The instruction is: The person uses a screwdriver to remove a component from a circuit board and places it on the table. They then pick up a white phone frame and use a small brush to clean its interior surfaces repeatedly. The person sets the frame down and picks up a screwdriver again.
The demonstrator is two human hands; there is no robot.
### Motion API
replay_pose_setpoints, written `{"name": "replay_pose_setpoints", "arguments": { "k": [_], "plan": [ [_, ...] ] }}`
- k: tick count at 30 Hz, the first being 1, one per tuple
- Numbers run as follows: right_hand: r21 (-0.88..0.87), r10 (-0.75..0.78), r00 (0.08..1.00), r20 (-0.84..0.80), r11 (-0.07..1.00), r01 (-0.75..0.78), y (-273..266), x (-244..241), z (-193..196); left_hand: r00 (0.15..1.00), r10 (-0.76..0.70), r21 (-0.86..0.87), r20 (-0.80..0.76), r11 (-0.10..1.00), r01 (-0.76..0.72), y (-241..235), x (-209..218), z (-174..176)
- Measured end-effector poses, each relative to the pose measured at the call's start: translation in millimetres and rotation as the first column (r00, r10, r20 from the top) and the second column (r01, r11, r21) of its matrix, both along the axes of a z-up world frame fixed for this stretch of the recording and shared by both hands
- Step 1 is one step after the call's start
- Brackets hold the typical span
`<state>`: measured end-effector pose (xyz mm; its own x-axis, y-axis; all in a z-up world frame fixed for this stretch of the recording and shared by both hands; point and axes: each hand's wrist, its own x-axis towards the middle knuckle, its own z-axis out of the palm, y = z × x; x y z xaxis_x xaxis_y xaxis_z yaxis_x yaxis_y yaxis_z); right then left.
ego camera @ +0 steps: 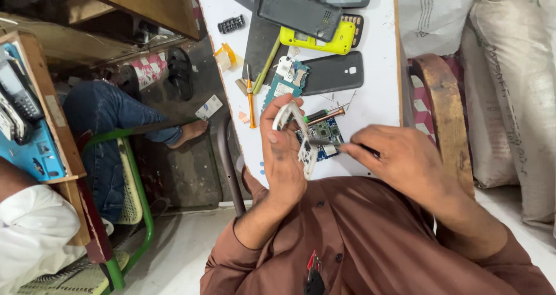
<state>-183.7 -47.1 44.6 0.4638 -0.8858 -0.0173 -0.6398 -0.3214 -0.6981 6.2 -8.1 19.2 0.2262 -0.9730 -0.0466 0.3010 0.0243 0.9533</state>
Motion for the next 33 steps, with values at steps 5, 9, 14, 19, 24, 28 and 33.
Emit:
{"name": "replay_pose_setpoints", "arguments": {
  "k": [5,9,14,19,24,28,33],
  "plan": [
    [-0.05,-0.028,0.999,0.041,0.998,0.03,3.1,-3.6,-8.9,0.998,-0.039,0.081,-0.04,0.996,0.042,4.0,0.7,-1.1],
    [-0.171,-0.217,0.946,0.241,0.95,0.262,7.4,-6.3,-14.5,0.987,-0.114,0.083,-0.114,0.989,0.124,5.7,-1.9,4.0],
    [0.148,-0.234,0.911,0.341,0.97,0.194,8.2,-14.9,-18.2,0.975,-0.198,0.12,0.101,0.975,0.186,4.9,7.0,14.8],
    [0.412,-0.114,0.925,0.362,0.91,-0.049,10.7,-6.8,-35.8,0.93,-0.333,0.154,-0.152,0.922,0.356,-3.4,5.9,24.0],
    [0.563,-0.33,0.885,0.327,0.82,0.098,11.1,-4.1,-44.6,0.842,-0.485,0.063,-0.235,0.857,0.511,-12.7,7.2,23.5],
    [0.597,-0.464,0.668,0.582,0.801,0.036,12.3,-5.6,-50.5,0.82,-0.511,-0.083,0.258,0.834,0.546,-13.5,5.6,12.2],
    [0.592,-0.465,0.75,0.471,0.797,0.122,13.7,-2.3,-57.7,0.743,-0.481,-0.024,0.465,0.833,0.553,-8.2,-2.8,-9.0]
  ]
}}
